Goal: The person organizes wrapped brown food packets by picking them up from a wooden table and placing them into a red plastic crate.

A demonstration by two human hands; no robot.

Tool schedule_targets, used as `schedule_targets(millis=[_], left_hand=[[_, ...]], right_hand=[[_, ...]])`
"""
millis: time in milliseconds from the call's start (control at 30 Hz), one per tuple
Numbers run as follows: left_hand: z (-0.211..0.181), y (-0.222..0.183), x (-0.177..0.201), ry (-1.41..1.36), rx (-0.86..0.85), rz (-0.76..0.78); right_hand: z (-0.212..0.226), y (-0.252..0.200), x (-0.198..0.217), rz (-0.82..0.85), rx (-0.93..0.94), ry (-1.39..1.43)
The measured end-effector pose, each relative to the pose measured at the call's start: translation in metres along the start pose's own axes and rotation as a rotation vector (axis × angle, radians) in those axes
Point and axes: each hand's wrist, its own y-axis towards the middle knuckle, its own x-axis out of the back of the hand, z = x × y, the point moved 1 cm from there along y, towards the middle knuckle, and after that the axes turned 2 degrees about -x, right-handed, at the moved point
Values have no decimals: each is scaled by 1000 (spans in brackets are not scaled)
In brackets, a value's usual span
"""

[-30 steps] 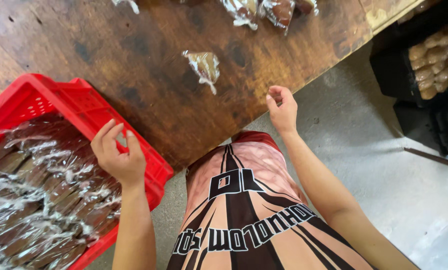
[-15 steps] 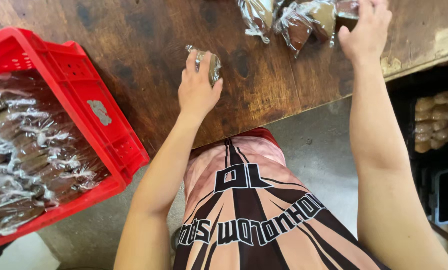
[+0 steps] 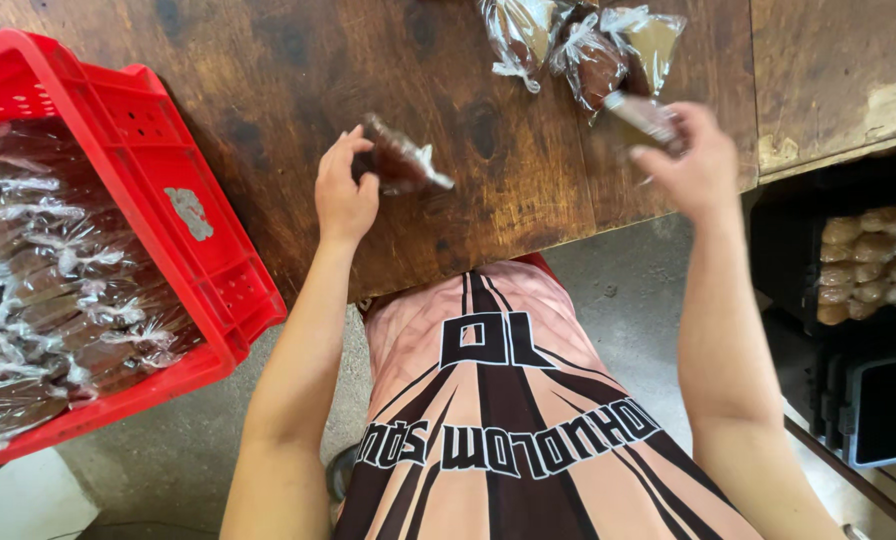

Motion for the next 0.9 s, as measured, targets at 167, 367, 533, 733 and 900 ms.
schedule_targets(millis=[167,367,533,733,900], left_hand=[[-23,-10,-2,-27,89,16],[-47,-13,-37,-69,65,89],[-64,-11,-45,-106,54,91],[-83,-1,-57,216,70,218],[-82,-1,-67,283,97,223]], right_hand=[[81,-33,-67,18,304,21],[112,-36,-138,262,535,21],[123,-35,-156,272,380,93],[96,11,-121,-253,466,-82],[59,48,-82,-280,438,-368]])
